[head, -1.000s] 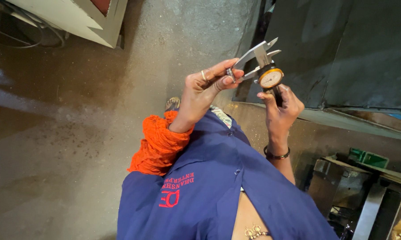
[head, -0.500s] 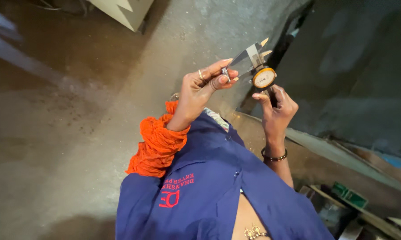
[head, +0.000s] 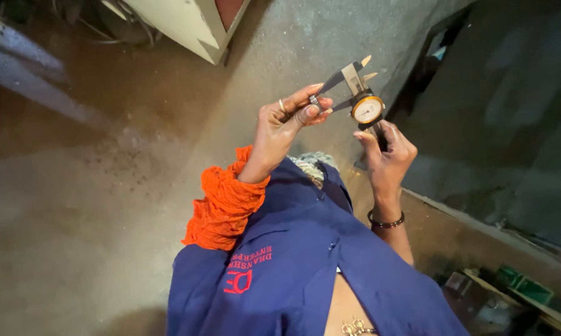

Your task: The person picks small metal parts from a machine hopper and measures them using a dial caliper. They handle the parts one at a time, adjust the caliper jaws, and read the dial gauge to check dimensions.

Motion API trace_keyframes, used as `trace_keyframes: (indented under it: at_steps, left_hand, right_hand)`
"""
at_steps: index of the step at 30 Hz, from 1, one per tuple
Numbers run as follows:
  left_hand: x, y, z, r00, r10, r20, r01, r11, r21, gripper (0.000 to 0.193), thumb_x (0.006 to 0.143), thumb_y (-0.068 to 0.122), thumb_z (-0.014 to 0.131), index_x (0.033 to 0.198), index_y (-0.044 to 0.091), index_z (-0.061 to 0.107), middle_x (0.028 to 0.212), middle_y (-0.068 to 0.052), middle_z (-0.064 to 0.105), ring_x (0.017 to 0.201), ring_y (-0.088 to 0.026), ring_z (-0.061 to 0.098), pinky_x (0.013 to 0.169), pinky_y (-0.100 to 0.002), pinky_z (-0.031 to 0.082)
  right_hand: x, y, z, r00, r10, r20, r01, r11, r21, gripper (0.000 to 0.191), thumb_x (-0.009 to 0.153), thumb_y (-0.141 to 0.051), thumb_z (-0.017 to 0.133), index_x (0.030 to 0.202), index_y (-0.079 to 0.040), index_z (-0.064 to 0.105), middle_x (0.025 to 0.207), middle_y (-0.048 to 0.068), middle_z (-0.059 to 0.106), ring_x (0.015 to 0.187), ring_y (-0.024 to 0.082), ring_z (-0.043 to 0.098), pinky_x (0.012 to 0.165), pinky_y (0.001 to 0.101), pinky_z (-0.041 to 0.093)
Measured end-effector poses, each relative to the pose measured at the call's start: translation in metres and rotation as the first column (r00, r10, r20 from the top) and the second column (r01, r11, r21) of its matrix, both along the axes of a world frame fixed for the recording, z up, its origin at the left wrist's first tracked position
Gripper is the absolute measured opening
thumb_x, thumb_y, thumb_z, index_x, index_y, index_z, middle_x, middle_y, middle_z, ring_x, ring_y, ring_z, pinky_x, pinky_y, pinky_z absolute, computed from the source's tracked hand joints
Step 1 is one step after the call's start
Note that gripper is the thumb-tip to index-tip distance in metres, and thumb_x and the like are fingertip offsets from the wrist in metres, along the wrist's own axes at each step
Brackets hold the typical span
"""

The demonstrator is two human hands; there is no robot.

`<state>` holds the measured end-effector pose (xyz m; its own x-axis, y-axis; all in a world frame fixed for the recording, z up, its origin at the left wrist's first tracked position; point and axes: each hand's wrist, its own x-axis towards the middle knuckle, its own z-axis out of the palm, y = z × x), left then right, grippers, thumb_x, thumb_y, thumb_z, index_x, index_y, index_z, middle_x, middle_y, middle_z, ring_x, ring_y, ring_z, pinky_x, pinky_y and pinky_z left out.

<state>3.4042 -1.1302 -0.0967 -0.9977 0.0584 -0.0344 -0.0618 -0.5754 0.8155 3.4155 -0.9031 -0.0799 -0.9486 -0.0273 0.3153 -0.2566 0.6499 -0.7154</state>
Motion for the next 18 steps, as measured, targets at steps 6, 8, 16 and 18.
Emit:
trace_keyframes:
  at_steps: [6, 8, 16, 18]
  left_hand:
    - [-0.053, -0.005, 0.004, 0.999, -0.024, 0.036, 0.024, 1.000, 0.011, 0.040, 0.104, 0.009, 0.066, 0.142, -0.003, 0.059, 0.121, -0.016, 0.074, 0.110, -0.021, 0.072, 0.099, -0.036, 0.062]
    - [-0.076, 0.001, 0.005, 0.999, -0.016, 0.041, 0.016, 1.000, 0.002, 0.040, 0.104, 0.009, 0.066, 0.142, -0.003, 0.060, 0.121, -0.016, 0.074, 0.109, -0.021, 0.072, 0.098, -0.036, 0.062]
    - [-0.192, 0.056, 0.016, 0.995, 0.095, -0.039, -0.093, 0.994, 0.050, 0.040, 0.104, 0.010, 0.067, 0.141, -0.003, 0.059, 0.121, -0.017, 0.073, 0.109, -0.024, 0.073, 0.099, -0.038, 0.063]
    - [-0.221, 0.068, 0.021, 0.993, 0.112, -0.041, -0.111, 0.993, 0.032, 0.041, 0.104, 0.010, 0.066, 0.142, -0.004, 0.059, 0.121, -0.017, 0.073, 0.109, -0.024, 0.073, 0.098, -0.038, 0.062]
  right_hand:
    - [-0.051, -0.003, -0.002, 0.998, 0.018, -0.058, -0.018, 1.000, -0.001, 0.039, 0.091, -0.019, 0.090, 0.107, 0.007, 0.066, 0.090, 0.014, 0.067, 0.071, 0.018, 0.056, 0.069, 0.0297, 0.050]
    - [-0.076, 0.004, -0.002, 0.999, 0.020, -0.045, -0.020, 1.000, 0.014, 0.038, 0.091, -0.019, 0.090, 0.105, 0.006, 0.066, 0.086, 0.012, 0.064, 0.070, 0.018, 0.054, 0.068, 0.0299, 0.048]
    - [-0.214, 0.053, 0.014, 0.994, 0.091, -0.061, -0.088, 0.995, 0.047, 0.036, 0.090, -0.020, 0.090, 0.100, 0.004, 0.066, 0.079, 0.010, 0.060, 0.065, 0.017, 0.051, 0.063, 0.0301, 0.047]
    - [-0.249, 0.066, 0.021, 0.992, 0.108, -0.072, -0.103, 0.992, 0.070, 0.036, 0.088, -0.020, 0.091, 0.100, 0.003, 0.066, 0.076, 0.011, 0.058, 0.063, 0.018, 0.050, 0.062, 0.0304, 0.046]
